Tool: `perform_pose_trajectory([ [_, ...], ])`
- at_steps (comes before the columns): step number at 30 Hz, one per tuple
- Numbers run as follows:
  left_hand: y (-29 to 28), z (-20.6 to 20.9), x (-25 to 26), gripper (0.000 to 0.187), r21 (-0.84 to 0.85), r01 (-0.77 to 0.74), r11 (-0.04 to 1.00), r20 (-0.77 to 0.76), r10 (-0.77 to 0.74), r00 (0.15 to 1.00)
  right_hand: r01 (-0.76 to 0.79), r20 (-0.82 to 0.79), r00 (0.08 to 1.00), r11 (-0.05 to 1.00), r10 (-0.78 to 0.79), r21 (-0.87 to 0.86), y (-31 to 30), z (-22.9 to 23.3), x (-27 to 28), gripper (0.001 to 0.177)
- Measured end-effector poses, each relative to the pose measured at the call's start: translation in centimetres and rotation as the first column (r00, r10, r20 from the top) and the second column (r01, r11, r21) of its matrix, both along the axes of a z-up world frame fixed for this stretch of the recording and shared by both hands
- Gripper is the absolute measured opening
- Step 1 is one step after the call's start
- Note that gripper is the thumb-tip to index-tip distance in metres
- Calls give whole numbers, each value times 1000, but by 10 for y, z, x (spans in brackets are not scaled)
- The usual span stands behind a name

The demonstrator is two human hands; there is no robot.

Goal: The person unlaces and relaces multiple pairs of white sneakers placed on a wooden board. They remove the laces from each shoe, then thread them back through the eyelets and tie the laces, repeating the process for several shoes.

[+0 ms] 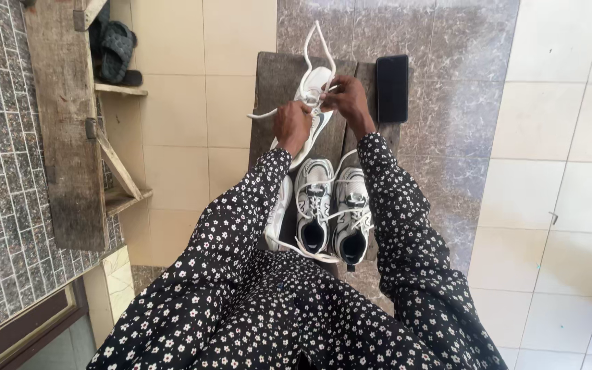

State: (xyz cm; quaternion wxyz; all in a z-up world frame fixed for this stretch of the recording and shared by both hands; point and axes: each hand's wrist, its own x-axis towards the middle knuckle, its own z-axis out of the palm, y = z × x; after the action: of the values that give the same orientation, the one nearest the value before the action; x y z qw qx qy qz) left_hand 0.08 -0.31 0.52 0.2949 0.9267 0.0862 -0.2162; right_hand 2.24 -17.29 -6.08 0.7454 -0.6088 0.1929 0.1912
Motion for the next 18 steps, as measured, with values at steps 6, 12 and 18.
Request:
perform_pose_trajectory([
  [6, 3, -8, -1, 11, -25, -1, 1000, 77, 3, 997, -112, 39, 991, 950, 129, -291, 9, 19, -1, 26],
  [12, 16, -27, -3, 11, -164, -18, 986, 47, 26, 999, 59, 138, 990, 912, -3, -407, 36, 30, -27, 29],
  [18, 22, -35, 1, 21, -289, -57, 956, -51, 44, 998, 73, 199, 971, 630, 132, -773, 45, 30, -44, 21],
])
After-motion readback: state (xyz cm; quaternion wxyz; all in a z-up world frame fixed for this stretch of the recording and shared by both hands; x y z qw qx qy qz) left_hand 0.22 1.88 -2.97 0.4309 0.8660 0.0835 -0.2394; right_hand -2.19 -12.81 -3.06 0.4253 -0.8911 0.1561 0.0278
